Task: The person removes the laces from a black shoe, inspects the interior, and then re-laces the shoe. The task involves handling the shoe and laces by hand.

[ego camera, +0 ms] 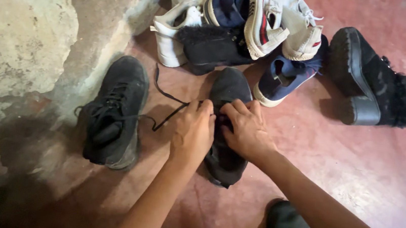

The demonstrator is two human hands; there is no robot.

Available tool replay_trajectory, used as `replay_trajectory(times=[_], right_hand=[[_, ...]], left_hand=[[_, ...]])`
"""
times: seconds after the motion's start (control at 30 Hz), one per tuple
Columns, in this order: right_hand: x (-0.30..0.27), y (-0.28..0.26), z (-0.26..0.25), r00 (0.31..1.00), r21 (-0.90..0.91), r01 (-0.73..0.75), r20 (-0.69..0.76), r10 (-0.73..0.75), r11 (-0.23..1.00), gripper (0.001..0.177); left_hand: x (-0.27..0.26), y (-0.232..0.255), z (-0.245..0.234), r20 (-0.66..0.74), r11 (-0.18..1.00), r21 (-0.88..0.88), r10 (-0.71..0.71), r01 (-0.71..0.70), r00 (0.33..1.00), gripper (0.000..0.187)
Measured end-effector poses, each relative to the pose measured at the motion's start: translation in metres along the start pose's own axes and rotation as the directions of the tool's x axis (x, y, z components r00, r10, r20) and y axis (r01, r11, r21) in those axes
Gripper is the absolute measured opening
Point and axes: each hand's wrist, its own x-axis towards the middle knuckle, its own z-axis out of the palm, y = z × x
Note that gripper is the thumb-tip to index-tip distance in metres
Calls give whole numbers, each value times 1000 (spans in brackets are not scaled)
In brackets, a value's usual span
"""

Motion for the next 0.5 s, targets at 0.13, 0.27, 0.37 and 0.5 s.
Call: replay_trajectory(times=[0.13,0.27,0.37,0.5], right_hand=[[6,17,8,913,485,-406,257,318,775,22],[-3,36,11,866,824,-487,413,280,290,28],[-14,38,10,715,819,-559,556,423,-132,20],[-22,23,-2,688,822,-544,551,472,-168,25]], left_hand=[[-5,-7,2,-19,989,-129,-69,66,997,16],[-22,-12,3,-98,947,-310,-115,80,988,14],[-30,-16,-1,-186,932,-358,-135,61,973,14],[-32,-16,-9,-55,846,-467,-320,259,946,11]])
